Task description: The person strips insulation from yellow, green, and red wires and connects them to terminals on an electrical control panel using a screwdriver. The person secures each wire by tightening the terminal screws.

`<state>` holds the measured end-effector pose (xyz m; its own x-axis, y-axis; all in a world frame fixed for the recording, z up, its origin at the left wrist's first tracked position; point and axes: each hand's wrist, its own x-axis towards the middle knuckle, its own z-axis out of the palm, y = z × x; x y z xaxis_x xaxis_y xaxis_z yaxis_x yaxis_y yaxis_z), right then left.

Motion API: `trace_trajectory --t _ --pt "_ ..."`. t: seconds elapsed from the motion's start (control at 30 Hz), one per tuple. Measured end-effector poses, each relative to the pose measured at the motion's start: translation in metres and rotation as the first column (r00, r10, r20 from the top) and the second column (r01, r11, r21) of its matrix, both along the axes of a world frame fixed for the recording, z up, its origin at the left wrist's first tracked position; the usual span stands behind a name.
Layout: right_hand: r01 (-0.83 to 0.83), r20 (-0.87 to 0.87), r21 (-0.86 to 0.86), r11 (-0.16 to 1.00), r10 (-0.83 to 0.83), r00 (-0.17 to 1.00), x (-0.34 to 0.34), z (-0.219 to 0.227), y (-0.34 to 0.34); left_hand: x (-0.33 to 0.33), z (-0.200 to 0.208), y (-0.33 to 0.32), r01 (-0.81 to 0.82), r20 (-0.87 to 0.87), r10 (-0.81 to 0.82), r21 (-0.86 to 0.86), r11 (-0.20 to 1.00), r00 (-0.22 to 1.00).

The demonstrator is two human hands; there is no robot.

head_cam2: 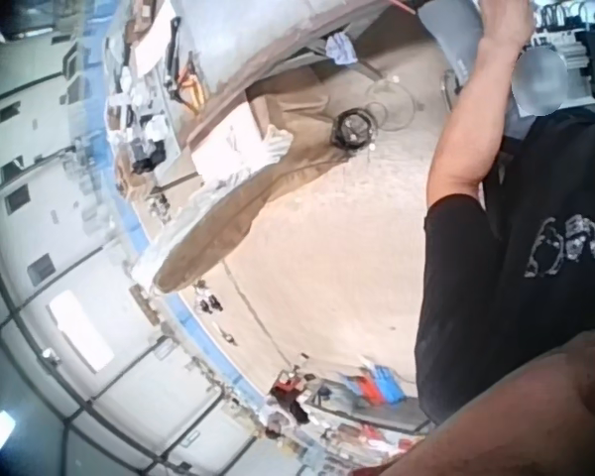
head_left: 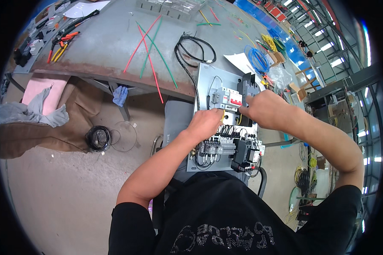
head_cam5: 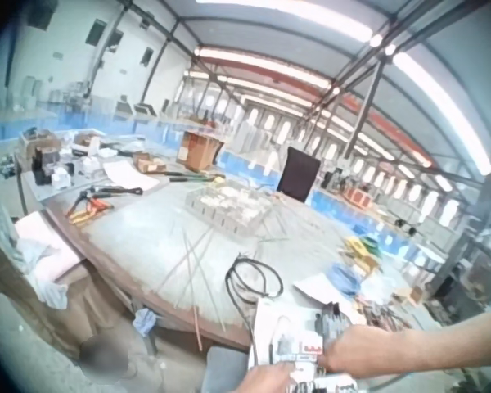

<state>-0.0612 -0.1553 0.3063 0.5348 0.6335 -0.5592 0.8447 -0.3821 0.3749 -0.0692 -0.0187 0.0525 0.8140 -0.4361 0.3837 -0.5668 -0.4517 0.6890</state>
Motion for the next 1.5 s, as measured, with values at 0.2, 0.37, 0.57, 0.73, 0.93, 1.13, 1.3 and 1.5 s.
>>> trace_trajectory --t 0.2,0.37,0.57,0.73,0.93,1.13,1.3,1.5 --pt "0.350 -0.118 0.068 0.934 -0.341 0.933 0.004 0.001 0.011 0.001 -0.008 -0.003 0.018 0.067 -0.011 -0.105 0.994 0.998" --pt "0.835 -0.406 0.206 0.510 -0.732 0.548 0.017 -0.008 0.002 0.000 -0.011 -0.002 0.010 0.047 -0.005 -0.123 0.992 0.999" --pt "0.963 -0.472 0.107 0.246 -0.840 0.267 0.025 0.008 0.020 0.002 -0.001 0.003 -0.005 0.028 0.009 -0.144 0.990 1.000" --pt "0.250 -0.089 0.073 0.966 -0.243 0.966 0.006 0.013 0.011 0.005 -0.001 -0.001 0.023 -0.001 -0.024 -0.099 0.995 1.000" --pt "0.113 -0.029 0.013 0.993 -0.113 0.993 0.004 -0.005 0.000 0.003 -0.008 0.000 -0.003 -0.008 0.002 -0.073 0.997 1.000" --pt "0.450 -0.192 0.149 0.880 -0.421 0.887 0.012 -0.004 0.015 -0.001 -0.010 0.002 0.014 0.021 -0.011 -0.120 0.993 1.000" --pt "0.658 -0.298 0.237 0.715 -0.591 0.750 0.016 -0.013 0.002 0.002 -0.011 0.000 0.008 0.012 -0.007 -0.107 0.994 1.000" --pt "0.595 -0.210 0.244 0.766 -0.557 0.803 0.026 -0.001 0.021 0.003 -0.004 -0.001 0.025 0.003 -0.024 -0.133 0.991 1.000"
